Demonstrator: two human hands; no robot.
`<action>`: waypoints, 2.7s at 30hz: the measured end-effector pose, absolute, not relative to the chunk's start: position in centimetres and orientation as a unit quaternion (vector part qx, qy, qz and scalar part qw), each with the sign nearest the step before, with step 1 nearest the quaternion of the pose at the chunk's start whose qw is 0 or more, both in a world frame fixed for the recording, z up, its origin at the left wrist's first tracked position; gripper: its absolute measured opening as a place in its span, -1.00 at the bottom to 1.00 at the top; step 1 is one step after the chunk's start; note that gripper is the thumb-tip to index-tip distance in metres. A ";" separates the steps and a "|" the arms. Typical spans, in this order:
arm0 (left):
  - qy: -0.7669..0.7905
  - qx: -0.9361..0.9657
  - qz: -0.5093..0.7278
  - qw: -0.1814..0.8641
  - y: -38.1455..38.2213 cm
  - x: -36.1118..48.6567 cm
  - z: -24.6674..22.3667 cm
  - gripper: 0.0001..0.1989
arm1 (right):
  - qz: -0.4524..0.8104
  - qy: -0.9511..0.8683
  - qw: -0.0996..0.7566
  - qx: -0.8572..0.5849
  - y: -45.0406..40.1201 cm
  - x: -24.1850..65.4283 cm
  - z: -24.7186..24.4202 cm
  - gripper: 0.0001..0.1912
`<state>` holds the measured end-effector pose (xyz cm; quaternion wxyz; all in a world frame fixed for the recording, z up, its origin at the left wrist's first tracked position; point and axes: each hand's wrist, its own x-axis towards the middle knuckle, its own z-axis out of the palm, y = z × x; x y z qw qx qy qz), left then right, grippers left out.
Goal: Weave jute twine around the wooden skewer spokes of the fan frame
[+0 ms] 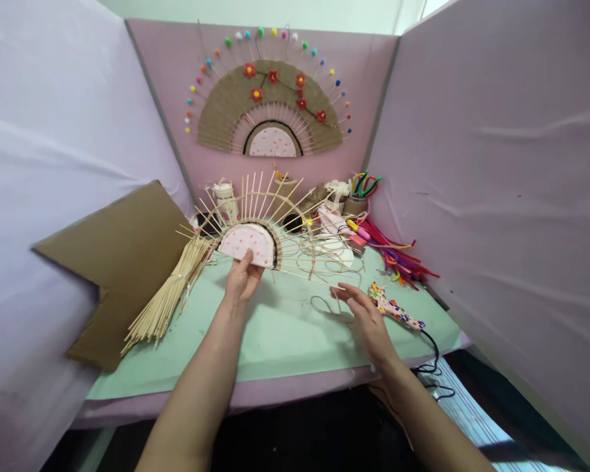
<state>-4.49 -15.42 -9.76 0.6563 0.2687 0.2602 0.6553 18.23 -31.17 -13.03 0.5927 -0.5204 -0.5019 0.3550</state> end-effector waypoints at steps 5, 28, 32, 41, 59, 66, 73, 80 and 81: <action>0.248 0.259 0.662 0.658 -15.6 -4.5 -9.5 -0.65 | 0.413 -0.464 0.577 -0.530 -31.2 17.9 -12.7 -0.67; 0.204 0.156 0.606 0.753 -17.4 -2.7 -9.2 -0.56 | 0.266 -0.549 0.593 -0.526 -28.8 16.4 -13.1 -0.57; 0.203 0.160 0.608 0.751 -17.2 -2.7 -9.5 -0.56 | 0.258 -0.420 0.715 -0.495 -28.7 18.1 -14.0 -0.51; 0.208 0.170 0.605 0.749 -17.6 -2.2 -9.9 -0.58 | 0.459 -0.358 0.770 -0.261 -26.9 13.6 -10.1 -0.48; 0.414 0.673 0.449 0.418 -17.9 -5.6 -9.7 -0.65 | 0.449 -0.166 0.850 -0.219 -25.0 12.5 -5.2 -0.57; 0.324 0.746 0.581 -0.024 -18.2 -1.3 -10.9 -0.54 | 0.420 -0.254 0.836 -0.248 -26.0 10.3 -5.0 -0.52; 0.299 0.698 0.650 0.017 -17.7 -0.3 -8.9 -0.43 | 0.341 -0.479 0.738 -0.331 -26.8 7.8 -5.6 -0.37; 0.287 0.631 0.720 0.037 -18.2 -2.7 -9.2 -0.39 | 0.232 -0.598 0.653 -0.403 -28.4 7.5 -8.1 -0.62; 0.292 0.622 0.725 0.036 -18.2 -3.0 -9.2 -0.38 | 0.212 -0.617 0.640 -0.406 -28.6 7.6 -8.2 -0.70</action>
